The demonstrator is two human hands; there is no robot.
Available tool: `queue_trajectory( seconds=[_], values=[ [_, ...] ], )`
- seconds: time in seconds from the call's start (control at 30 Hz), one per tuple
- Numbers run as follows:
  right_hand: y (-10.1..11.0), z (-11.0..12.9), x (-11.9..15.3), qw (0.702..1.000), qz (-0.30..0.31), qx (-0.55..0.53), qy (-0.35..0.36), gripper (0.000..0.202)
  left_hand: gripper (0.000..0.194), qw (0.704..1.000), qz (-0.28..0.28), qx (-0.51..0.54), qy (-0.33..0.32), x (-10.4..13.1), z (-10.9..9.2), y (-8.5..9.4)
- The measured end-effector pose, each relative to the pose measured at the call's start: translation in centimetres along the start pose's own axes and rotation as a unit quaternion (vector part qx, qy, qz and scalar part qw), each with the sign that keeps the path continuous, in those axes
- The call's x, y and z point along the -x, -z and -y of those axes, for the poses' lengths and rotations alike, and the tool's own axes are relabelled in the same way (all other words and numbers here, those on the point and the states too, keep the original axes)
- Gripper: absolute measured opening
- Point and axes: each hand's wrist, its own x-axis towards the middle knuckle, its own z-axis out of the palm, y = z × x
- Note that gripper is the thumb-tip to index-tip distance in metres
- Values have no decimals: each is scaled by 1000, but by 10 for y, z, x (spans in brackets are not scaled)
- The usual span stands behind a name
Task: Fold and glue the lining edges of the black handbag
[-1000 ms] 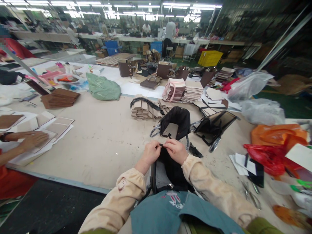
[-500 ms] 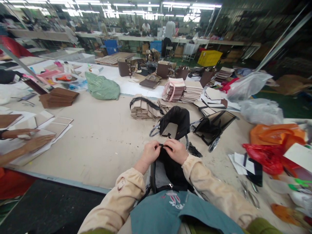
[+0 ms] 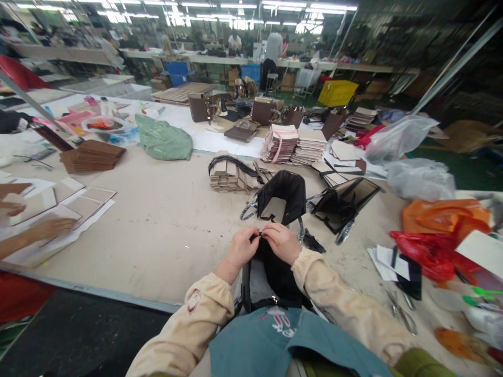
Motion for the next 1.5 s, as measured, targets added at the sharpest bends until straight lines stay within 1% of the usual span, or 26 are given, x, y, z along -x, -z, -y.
queue_trajectory(
  seconds=[0.1, 0.33, 0.6, 0.7, 1.1, 1.27, 1.33, 1.43, 1.5],
  values=[
    [-1, 1, -3, 1000, 16, 4, 0, 17, 17, 1000, 0, 0, -19, 0, 2, 0],
    [-4, 3, -4, 999, 31, 20, -27, 14, 15, 999, -22, -18, -33, 2, 6, -1],
    [-5, 1, -2, 998, 31, 12, -48, 9, 15, 998, -4, -41, -51, 1, 5, 2],
    [-6, 1, -1, 998, 29, 8, -52, 7, 16, 998, 7, -44, -53, 1, 5, 3],
    [-6, -3, -2, 998, 25, -34, -36, 8, 15, 998, 16, -29, -57, 0, 4, 3],
    [-7, -5, 0, 997, 18, -48, -49, 8, 12, 999, 12, -17, -40, 0, 3, 2],
    [-7, -6, 1, 997, 10, -54, -63, 13, 10, 1000, 5, -11, -28, -1, 2, 1],
    [-8, -7, 2, 993, 5, -82, -88, 31, 10, 1000, -7, -7, -12, -1, 1, -1],
    [-8, -8, 2, 989, 6, -105, -102, 38, 10, 1000, -15, -6, -1, -1, 1, -3]
  ],
)
